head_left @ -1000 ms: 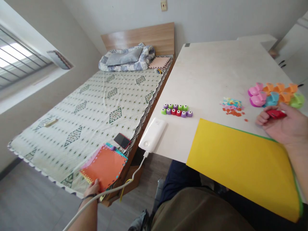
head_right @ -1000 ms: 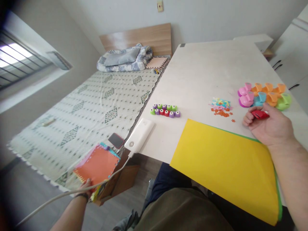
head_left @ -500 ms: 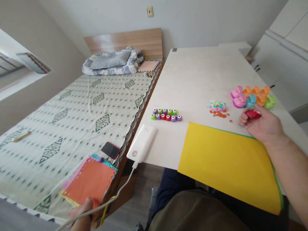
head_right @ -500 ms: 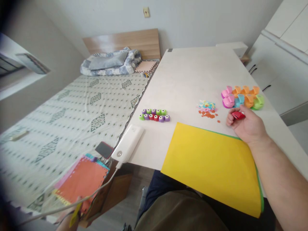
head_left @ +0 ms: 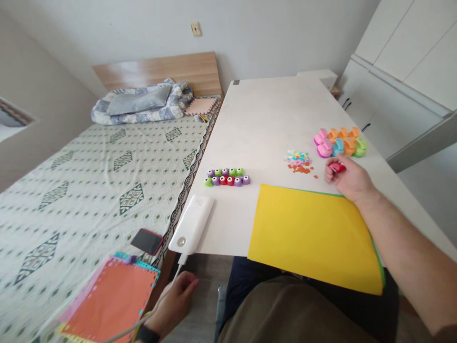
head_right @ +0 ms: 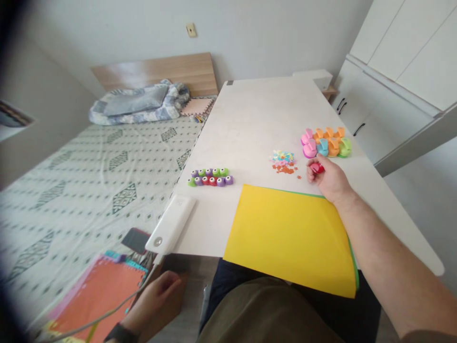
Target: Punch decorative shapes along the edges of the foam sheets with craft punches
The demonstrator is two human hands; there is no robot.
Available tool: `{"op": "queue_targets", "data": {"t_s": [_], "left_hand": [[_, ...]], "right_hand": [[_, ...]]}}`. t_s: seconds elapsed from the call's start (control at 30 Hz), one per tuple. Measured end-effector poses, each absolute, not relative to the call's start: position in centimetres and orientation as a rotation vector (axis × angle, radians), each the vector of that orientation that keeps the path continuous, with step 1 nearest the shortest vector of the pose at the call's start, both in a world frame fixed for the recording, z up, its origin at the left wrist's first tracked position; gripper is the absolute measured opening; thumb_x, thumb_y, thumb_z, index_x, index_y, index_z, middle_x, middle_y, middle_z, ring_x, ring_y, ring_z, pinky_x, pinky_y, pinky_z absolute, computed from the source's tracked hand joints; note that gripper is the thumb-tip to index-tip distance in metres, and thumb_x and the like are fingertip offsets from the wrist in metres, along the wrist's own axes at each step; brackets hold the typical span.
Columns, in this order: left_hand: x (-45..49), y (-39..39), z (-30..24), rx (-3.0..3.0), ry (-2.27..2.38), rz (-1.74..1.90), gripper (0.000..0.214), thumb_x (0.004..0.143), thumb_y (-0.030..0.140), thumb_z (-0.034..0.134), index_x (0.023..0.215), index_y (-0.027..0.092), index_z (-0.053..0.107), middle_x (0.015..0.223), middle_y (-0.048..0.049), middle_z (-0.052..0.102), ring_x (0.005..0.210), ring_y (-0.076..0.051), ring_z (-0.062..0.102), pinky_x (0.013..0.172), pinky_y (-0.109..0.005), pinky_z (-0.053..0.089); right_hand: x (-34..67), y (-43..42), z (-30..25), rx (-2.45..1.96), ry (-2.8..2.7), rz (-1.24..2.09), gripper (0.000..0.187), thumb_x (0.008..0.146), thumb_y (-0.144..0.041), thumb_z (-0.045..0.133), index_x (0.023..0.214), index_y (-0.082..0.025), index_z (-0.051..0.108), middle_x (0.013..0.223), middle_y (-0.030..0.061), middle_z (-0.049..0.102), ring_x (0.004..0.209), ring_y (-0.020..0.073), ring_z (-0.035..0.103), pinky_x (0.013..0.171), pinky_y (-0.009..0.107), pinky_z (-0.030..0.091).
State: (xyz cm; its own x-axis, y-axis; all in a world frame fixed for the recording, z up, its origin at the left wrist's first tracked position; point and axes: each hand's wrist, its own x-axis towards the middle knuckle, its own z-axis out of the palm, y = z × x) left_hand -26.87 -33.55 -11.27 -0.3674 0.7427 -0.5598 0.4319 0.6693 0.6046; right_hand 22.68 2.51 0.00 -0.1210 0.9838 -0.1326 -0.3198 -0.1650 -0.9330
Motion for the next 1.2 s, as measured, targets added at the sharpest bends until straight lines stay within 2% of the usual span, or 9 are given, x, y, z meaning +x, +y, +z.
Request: {"op": "queue_targets", "data": {"t_s": [0.17,0.3,0.37,0.47,0.53,0.67,0.77,0.93,1.2], "left_hand": [[-18.6,-30.2,-4.9,1.489,1.545,0.315,0.032,0.094,0.048,0.058,0.081,0.019,0.068,0.077,-0.0048,0.066,0.070,-0.017,0.059,0.064,-0.027,0.044],[-13.0,-27.4,-0.1,1.926,1.313,0.602,0.011,0.094,0.032,0.063,0.093,0.022,0.069,0.088,-0.0069,0.070,0.081,-0.017,0.065,0.070,-0.027,0.052],[-10.7,-25.9,1.0,2.174,1.270,0.719,0.018,0.091,0.030,0.068,0.109,0.024,0.068,0.102,-0.0095,0.071,0.095,-0.020,0.067,0.084,-0.033,0.056],[-8.1,-23.4,1.3,2.488,1.174,0.630,0.038,0.092,0.031,0.068,0.129,0.022,0.062,0.132,-0.0127,0.066,0.128,-0.028,0.059,0.109,-0.047,0.050],[-7.2,-21.9,1.2,2.584,1.102,0.494,0.043,0.093,0.031,0.066,0.135,0.020,0.059,0.141,-0.0128,0.062,0.136,-0.030,0.054,0.113,-0.050,0.048],[-6.8,-20.4,1.1,2.637,1.039,0.514,0.028,0.098,0.023,0.057,0.125,0.018,0.064,0.133,-0.0092,0.068,0.132,-0.026,0.059,0.113,-0.043,0.051],[-7.0,-20.2,1.3,2.621,1.039,0.626,0.025,0.099,0.019,0.055,0.121,0.018,0.066,0.124,-0.0082,0.073,0.123,-0.022,0.066,0.109,-0.039,0.055],[-7.2,-20.1,1.3,2.553,1.106,0.831,0.021,0.096,0.014,0.058,0.114,0.019,0.069,0.111,-0.0050,0.078,0.107,-0.018,0.073,0.096,-0.034,0.061],[-6.8,-20.2,0.7,2.478,1.182,0.889,0.014,0.093,0.016,0.064,0.105,0.021,0.071,0.106,0.0003,0.079,0.100,-0.017,0.075,0.090,-0.033,0.063]], "right_hand": [[22.8,2.7,-0.2,-0.991,-0.965,1.535,0.029,0.089,-0.047,0.065,0.076,-0.021,0.065,0.058,0.0021,0.049,0.056,0.0154,0.045,0.048,0.029,0.040],[22.7,2.8,-0.4,-0.985,-0.954,1.511,0.031,0.086,-0.050,0.069,0.075,-0.022,0.063,0.058,0.0004,0.048,0.053,0.0143,0.046,0.045,0.028,0.041],[22.7,2.8,-0.5,-0.981,-0.963,1.508,0.032,0.086,-0.052,0.070,0.075,-0.022,0.062,0.058,0.0003,0.049,0.052,0.0142,0.046,0.044,0.028,0.041],[22.7,2.8,-0.5,-0.968,-0.969,1.507,0.036,0.087,-0.056,0.068,0.075,-0.023,0.061,0.058,0.0007,0.052,0.051,0.0144,0.047,0.044,0.028,0.042],[22.8,2.8,-0.6,-0.960,-0.964,1.505,0.036,0.087,-0.057,0.068,0.075,-0.023,0.061,0.058,0.0005,0.053,0.050,0.0141,0.047,0.044,0.028,0.042],[23.1,2.8,-0.4,-0.961,-0.970,1.500,0.036,0.087,-0.056,0.067,0.074,-0.023,0.060,0.056,0.0004,0.053,0.050,0.0139,0.047,0.045,0.028,0.041],[23.5,2.9,0.3,-0.938,-0.953,1.493,0.038,0.088,-0.058,0.065,0.075,-0.023,0.061,0.056,0.0005,0.053,0.051,0.0138,0.048,0.047,0.028,0.041],[24.7,3.0,1.8,-0.899,-0.903,1.442,0.034,0.088,-0.052,0.065,0.074,-0.022,0.062,0.057,0.0001,0.052,0.053,0.0134,0.048,0.048,0.027,0.041],[26.0,3.3,2.3,-0.909,-0.907,1.374,0.034,0.091,-0.051,0.056,0.075,-0.022,0.062,0.059,0.0009,0.051,0.053,0.0136,0.047,0.049,0.028,0.040]]}}
